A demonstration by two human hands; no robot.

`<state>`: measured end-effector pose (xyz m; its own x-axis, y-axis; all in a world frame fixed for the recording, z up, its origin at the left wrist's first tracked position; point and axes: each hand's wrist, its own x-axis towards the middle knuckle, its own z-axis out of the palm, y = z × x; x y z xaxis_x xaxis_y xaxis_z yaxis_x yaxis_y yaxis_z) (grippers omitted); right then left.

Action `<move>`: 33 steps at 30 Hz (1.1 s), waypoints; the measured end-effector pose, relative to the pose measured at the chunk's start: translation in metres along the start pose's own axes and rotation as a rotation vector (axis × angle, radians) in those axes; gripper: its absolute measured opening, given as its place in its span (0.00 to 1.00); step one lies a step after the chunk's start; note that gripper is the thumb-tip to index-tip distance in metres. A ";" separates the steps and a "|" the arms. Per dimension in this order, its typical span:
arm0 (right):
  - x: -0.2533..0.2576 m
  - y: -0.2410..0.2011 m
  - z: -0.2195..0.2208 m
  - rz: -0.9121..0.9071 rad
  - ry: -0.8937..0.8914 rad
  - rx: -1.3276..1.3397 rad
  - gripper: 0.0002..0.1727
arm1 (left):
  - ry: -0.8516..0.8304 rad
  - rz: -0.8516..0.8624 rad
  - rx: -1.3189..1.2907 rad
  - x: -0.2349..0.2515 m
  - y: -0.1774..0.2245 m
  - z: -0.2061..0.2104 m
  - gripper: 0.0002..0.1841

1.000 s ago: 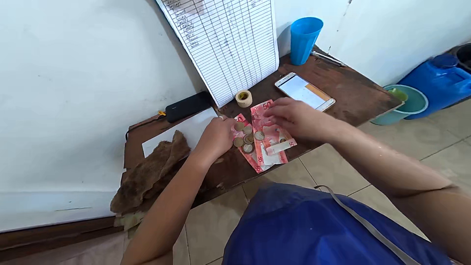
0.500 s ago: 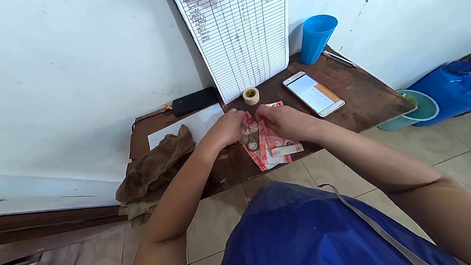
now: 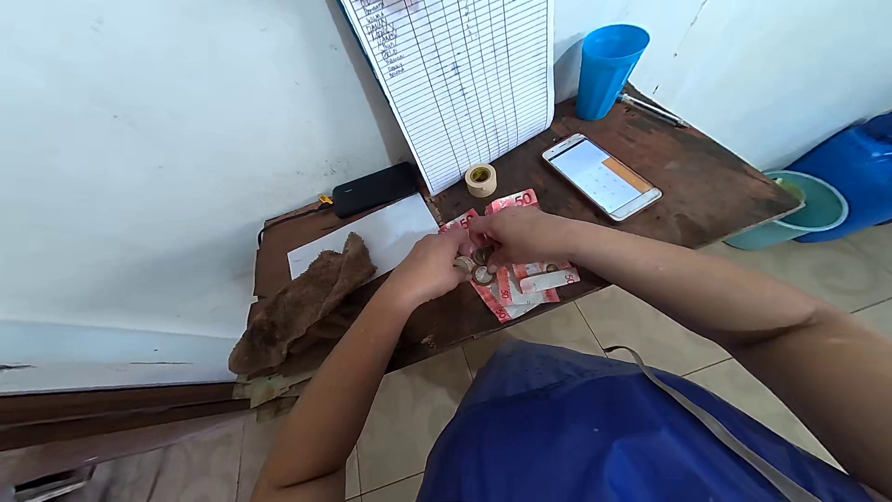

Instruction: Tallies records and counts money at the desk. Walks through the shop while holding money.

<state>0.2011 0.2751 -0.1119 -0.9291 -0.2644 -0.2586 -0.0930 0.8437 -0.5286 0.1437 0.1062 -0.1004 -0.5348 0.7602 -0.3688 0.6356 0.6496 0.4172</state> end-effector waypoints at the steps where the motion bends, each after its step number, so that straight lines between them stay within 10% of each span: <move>1: 0.000 -0.001 0.000 0.003 -0.016 0.004 0.19 | 0.014 -0.007 -0.032 -0.001 -0.001 0.001 0.14; 10: -0.002 0.017 -0.006 -0.096 0.122 0.553 0.05 | 0.086 0.003 -0.124 -0.011 0.009 0.012 0.17; 17: 0.008 0.034 -0.008 0.060 0.309 1.409 0.11 | -0.058 0.002 0.009 -0.010 0.016 0.014 0.15; 25: -0.006 0.013 -0.004 0.016 0.163 1.632 0.11 | 0.297 0.307 -0.269 -0.008 0.027 -0.040 0.09; 29: -0.018 0.011 0.004 -0.008 0.093 1.908 0.32 | 0.462 0.286 -0.205 0.007 0.037 -0.047 0.12; 33: -0.041 0.030 0.019 -0.012 0.272 1.964 0.29 | 0.249 0.067 -0.001 0.026 0.018 -0.012 0.16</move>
<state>0.2435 0.3027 -0.1327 -0.9697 -0.0392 -0.2412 0.1776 -0.7907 -0.5859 0.1347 0.1379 -0.0921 -0.6125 0.7806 -0.1247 0.6734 0.5978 0.4349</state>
